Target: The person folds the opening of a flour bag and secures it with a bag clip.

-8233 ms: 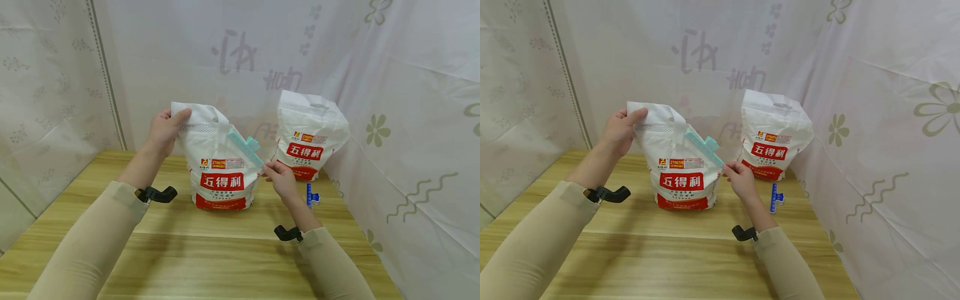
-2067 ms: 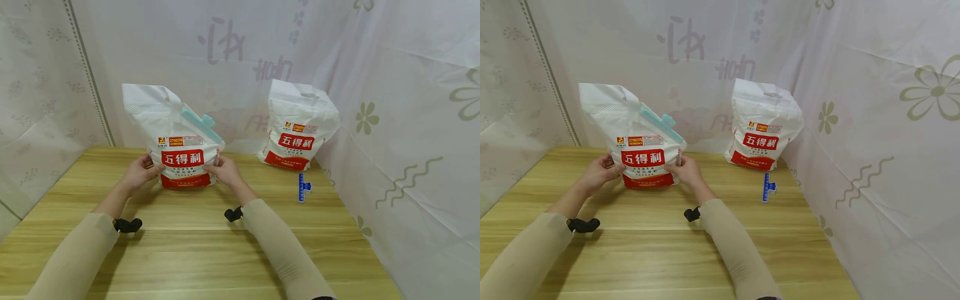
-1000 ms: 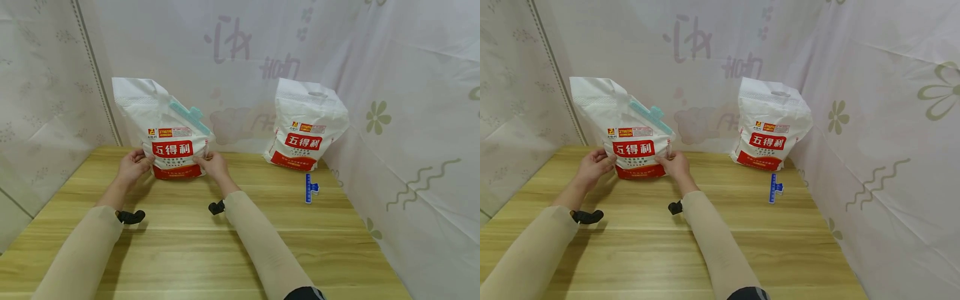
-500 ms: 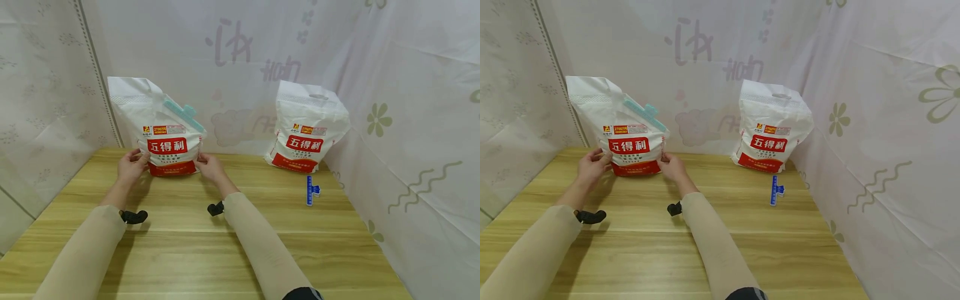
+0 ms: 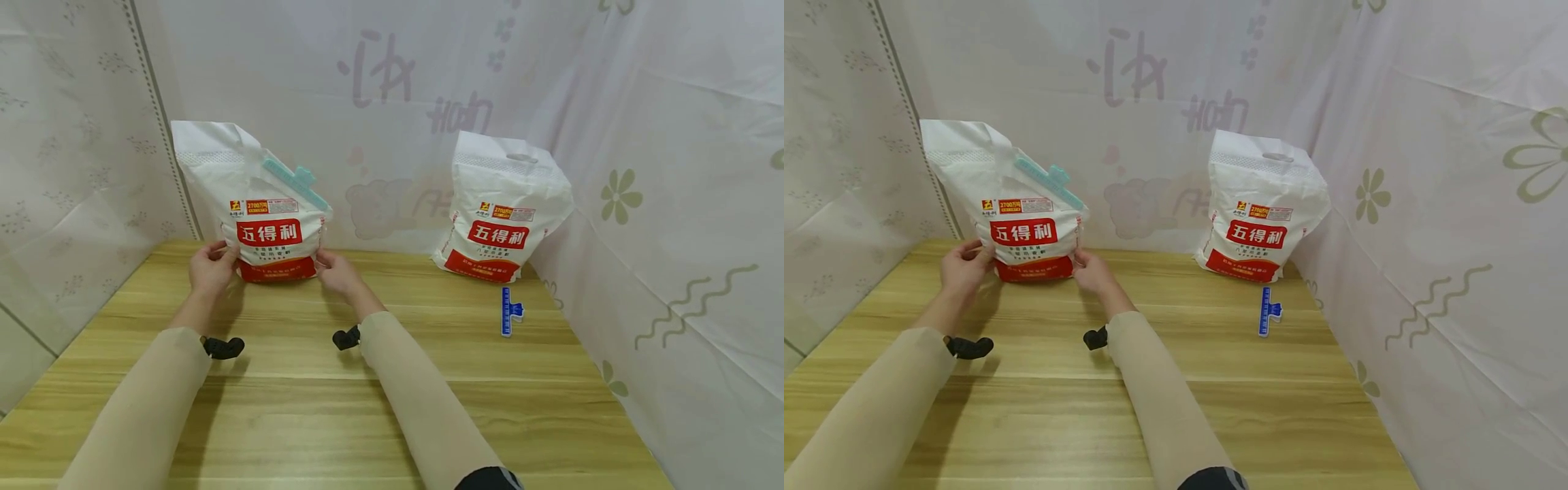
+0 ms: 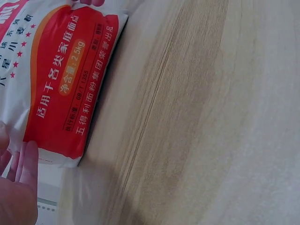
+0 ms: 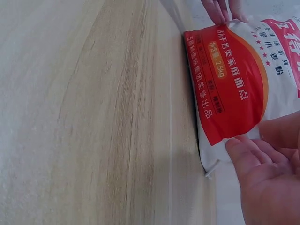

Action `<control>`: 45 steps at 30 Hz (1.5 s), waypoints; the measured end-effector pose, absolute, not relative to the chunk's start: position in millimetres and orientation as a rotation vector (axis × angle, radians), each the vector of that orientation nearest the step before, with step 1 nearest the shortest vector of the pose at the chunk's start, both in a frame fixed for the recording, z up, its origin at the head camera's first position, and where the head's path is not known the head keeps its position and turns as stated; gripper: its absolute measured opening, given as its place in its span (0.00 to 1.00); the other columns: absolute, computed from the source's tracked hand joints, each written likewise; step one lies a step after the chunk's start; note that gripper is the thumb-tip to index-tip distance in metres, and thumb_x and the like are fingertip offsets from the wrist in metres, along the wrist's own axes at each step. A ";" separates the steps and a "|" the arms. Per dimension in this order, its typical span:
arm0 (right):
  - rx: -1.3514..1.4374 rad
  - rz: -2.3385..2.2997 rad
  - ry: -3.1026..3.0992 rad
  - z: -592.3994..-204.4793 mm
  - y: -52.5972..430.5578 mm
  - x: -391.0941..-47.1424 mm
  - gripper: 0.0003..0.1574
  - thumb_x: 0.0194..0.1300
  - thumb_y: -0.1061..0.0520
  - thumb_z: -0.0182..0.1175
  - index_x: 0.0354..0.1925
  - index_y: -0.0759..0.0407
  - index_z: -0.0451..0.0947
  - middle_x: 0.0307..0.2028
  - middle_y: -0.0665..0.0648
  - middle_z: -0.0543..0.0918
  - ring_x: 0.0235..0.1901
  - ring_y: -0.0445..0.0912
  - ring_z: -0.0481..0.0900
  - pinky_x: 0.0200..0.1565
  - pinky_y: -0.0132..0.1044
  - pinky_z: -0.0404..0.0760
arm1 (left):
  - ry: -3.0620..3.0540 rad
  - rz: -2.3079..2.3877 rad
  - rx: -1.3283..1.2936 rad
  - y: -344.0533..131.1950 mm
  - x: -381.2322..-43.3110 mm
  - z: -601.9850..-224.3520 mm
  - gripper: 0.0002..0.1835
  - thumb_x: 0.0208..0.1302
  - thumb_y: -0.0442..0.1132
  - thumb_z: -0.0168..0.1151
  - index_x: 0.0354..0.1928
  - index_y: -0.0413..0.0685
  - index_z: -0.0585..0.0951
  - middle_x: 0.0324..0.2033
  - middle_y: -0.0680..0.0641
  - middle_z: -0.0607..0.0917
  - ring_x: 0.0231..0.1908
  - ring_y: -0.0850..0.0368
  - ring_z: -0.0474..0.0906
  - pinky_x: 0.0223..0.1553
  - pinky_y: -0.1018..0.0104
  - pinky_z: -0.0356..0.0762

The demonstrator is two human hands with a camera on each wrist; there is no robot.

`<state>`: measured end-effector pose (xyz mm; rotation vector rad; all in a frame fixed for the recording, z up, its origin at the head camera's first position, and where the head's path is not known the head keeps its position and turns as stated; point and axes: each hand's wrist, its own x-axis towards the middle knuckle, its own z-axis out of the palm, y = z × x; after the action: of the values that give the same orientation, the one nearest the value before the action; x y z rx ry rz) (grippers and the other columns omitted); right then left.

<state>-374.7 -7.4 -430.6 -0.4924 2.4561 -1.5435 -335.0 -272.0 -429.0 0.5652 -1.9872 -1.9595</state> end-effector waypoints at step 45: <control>-0.558 -1.623 2.509 -395.5 162.5 -314.6 0.28 0.81 0.54 0.63 0.73 0.59 0.76 0.71 0.62 0.81 0.67 0.59 0.82 0.68 0.55 0.82 | -2.304 -1.966 -0.214 -116.6 -265.3 -387.9 0.16 0.81 0.37 0.60 0.63 0.36 0.78 0.44 0.46 0.85 0.38 0.62 0.88 0.41 0.70 0.86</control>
<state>-314.6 162.5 -395.5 -0.5584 2.5092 -1.6231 -265.3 -116.6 -387.9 -0.2142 -2.3039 -1.9663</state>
